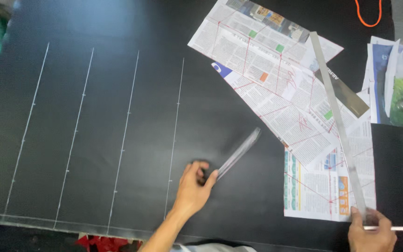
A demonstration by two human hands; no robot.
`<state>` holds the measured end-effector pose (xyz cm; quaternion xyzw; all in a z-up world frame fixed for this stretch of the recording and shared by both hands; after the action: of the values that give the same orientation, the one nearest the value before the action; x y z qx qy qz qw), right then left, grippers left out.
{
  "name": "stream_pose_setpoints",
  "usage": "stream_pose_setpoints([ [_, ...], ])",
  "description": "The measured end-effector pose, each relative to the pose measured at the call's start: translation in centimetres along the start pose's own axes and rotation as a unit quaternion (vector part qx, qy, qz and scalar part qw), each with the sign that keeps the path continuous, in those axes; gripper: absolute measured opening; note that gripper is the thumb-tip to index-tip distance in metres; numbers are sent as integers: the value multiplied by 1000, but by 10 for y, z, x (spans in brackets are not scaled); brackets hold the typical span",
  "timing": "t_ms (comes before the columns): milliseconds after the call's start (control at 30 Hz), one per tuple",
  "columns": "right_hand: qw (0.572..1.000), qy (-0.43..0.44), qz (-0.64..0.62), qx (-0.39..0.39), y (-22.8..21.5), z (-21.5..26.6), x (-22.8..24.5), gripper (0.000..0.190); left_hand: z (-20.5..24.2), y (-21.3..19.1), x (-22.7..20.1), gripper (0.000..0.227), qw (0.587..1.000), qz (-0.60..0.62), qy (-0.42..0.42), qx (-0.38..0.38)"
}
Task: The person uses a metal ruler and a white marker to draw a grid of straight lines on a large dark sheet. They repeatedly measure and mark intervals, then connect points to form a pattern of intersecting lines.
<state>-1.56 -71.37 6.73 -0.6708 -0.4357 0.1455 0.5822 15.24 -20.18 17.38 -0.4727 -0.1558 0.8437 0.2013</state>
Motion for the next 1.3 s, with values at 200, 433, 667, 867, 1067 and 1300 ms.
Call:
stream_pose_setpoints([
  [200,998,55,23,-27,1,12,-36,33,-37,39,-52,51,948,-232,205,77],
  [433,988,117,12,103,-12,-12,-46,39,-86,117,-106,35,703,-394,592,4],
  [667,975,33,-199,94,-21,-5,-53,30,-31,94,-70,45,851,-99,506,-96],
  [867,946,-69,-300,105,-15,-11,21,26,33,2,61,38,921,-76,295,-244],
  [1067,895,-306,-254,204,-25,41,205,41,71,-74,165,42,901,-117,104,-404],
  [1300,749,-447,-317,373,-26,94,375,30,87,-94,201,63,874,-78,30,-478],
])
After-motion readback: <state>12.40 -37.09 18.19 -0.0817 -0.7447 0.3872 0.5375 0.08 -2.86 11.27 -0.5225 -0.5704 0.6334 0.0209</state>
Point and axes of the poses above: each hand's wrist, its own z-axis away from the middle knuckle, its own y-axis out of the palm, x = y × z, the point moved 2 cm from there along -z, towards the middle knuckle, and after that the axes turned 3 degrees about -z, right-handed, at the moved point
